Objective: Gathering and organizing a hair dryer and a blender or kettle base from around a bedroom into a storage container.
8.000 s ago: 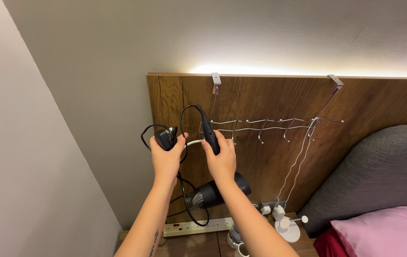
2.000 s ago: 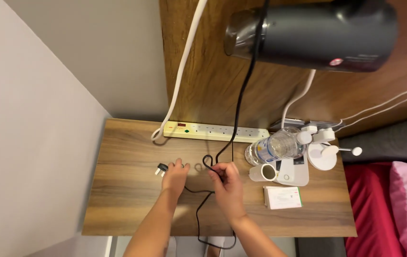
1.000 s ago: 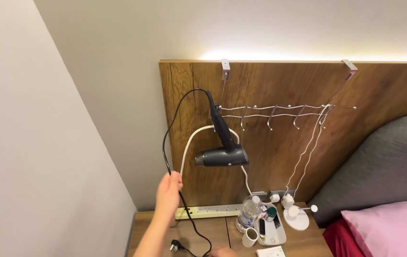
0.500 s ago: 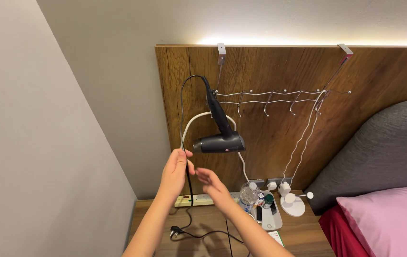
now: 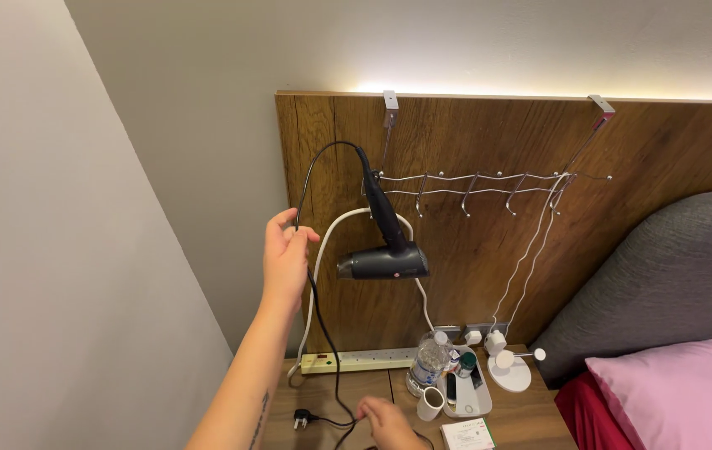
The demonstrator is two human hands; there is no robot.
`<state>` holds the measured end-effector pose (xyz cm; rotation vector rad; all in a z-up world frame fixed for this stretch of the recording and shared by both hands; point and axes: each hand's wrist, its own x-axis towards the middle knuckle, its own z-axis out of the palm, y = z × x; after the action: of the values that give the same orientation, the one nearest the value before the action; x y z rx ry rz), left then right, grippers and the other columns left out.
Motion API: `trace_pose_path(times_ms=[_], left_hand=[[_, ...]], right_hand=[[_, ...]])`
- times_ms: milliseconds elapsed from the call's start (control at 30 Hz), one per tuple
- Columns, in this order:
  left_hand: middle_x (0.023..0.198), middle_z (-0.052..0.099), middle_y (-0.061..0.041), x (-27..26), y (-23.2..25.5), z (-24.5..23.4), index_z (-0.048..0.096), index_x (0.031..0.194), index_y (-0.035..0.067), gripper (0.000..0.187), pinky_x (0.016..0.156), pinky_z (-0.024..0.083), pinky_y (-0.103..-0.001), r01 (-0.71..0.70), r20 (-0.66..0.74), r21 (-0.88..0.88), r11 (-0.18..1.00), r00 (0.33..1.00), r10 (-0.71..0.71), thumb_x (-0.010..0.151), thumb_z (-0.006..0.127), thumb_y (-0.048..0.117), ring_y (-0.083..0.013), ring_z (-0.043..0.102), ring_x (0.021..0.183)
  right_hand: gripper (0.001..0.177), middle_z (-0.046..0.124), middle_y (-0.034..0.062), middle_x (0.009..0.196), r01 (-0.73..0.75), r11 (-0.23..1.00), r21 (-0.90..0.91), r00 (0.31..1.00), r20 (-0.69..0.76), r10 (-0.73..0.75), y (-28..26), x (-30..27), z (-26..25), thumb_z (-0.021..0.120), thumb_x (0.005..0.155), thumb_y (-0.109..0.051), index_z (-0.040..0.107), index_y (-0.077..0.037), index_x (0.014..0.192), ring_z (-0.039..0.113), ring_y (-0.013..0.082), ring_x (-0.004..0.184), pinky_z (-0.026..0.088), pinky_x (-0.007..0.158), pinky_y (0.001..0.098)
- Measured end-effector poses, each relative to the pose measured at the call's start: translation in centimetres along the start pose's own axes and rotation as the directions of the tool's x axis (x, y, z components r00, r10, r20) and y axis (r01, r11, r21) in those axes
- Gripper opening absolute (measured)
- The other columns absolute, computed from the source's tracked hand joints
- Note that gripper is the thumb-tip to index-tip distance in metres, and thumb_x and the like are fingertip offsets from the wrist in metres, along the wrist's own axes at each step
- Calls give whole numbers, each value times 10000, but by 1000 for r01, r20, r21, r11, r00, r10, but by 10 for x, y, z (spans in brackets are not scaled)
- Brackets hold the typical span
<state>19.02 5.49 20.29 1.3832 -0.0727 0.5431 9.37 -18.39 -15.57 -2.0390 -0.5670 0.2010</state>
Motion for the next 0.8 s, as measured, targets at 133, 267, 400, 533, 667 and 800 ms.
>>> trace_pose_path(times_ms=[133,267,400,533,667,800], left_hand=[[725,533,61,3,-7,-1,611,1180,114,232,542,345,-238,250,10,-99,963,968,-250,1056,455,231,-57,413,643],[660,455,47,2,-14,10,609,1072,81,275,515,340,-233,250,152,-102,963,960,-234,1098,424,282,-63,379,586],[710,581,56,1,-2,18,585,1041,101,208,557,355,-207,366,209,-46,929,913,-350,1064,422,228,-24,460,636],[640,456,49,15,4,22,589,1027,115,277,509,333,-226,305,168,-55,951,942,-292,1085,383,291,-53,377,568],[677,474,60,33,7,29,593,1068,88,237,504,306,-236,243,148,-73,967,962,-231,1074,421,252,-49,369,584],[692,554,67,44,19,38,638,1155,139,272,599,407,-200,195,195,-65,979,964,-179,1098,412,279,-16,453,636]], right_hand=[[226,648,141,1024,-130,986,105,987,-80,139,-45,16,-22,559,1069,-198,663,-8,1005,663,245,1018,547,941,362],[420,602,99,1338,63,958,280,983,-184,-11,-167,51,-51,583,993,-196,451,-45,1362,548,207,1280,408,1063,348],[287,593,103,1130,268,920,284,954,-209,-214,-205,81,-58,527,1054,-135,510,24,1293,559,189,1077,457,936,334],[191,552,23,832,82,856,510,996,-67,-55,-164,65,-30,458,1106,-132,588,2,1145,523,119,764,490,742,280],[222,426,9,679,-203,854,480,976,25,218,-114,9,-3,455,1099,-179,634,-65,1162,408,114,606,370,569,284],[289,755,175,1053,140,988,-68,976,-160,-149,-92,2,-19,556,1049,-160,681,-86,1299,699,283,958,553,806,388]])
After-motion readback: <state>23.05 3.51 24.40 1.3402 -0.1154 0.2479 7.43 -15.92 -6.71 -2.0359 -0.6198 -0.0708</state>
